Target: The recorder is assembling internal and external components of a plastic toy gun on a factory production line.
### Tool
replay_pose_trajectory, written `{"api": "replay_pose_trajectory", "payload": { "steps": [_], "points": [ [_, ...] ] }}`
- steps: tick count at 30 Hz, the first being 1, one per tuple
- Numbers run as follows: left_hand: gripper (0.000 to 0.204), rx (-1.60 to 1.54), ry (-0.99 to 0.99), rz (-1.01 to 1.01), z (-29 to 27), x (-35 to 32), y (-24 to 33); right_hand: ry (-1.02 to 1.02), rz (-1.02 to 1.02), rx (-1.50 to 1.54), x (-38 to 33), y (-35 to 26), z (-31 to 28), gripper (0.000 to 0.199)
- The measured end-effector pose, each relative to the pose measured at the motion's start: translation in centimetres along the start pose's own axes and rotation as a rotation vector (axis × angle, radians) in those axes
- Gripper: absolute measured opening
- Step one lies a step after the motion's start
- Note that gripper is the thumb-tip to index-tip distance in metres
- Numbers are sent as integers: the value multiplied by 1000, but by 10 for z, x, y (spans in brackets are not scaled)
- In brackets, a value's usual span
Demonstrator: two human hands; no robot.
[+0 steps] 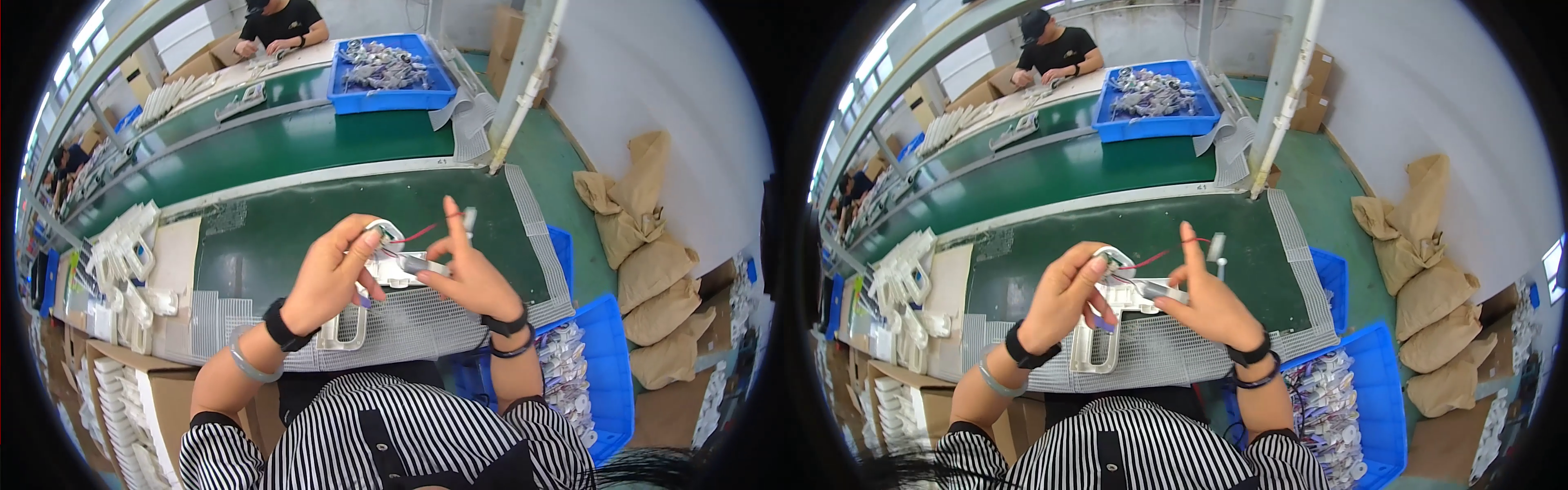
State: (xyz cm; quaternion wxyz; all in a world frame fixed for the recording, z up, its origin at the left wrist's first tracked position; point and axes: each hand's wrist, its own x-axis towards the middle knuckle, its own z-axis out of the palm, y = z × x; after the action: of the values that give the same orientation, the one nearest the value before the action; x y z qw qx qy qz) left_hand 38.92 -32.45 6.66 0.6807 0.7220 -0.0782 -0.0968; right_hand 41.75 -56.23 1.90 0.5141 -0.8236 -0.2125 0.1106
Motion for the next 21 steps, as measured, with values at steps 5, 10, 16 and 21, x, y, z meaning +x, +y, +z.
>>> {"api": "replay_pose_trajectory", "payload": {
  "steps": [5, 10, 16, 21],
  "points": [
    [42, -337, -14, -160, 9, -14, -57, -13, 99, -194, -15, 14, -10, 117],
    [39, -523, 280, -242, -26, -26, -102, -36, -83, -323, 31, 33, 37, 117],
    [37, -664, 487, -222, -62, -28, -139, -112, -122, -568, 86, 40, 94, 116],
    [39, -594, 467, -278, -67, -26, -151, -27, -229, -637, 91, 51, 113, 95]
  ]
}}
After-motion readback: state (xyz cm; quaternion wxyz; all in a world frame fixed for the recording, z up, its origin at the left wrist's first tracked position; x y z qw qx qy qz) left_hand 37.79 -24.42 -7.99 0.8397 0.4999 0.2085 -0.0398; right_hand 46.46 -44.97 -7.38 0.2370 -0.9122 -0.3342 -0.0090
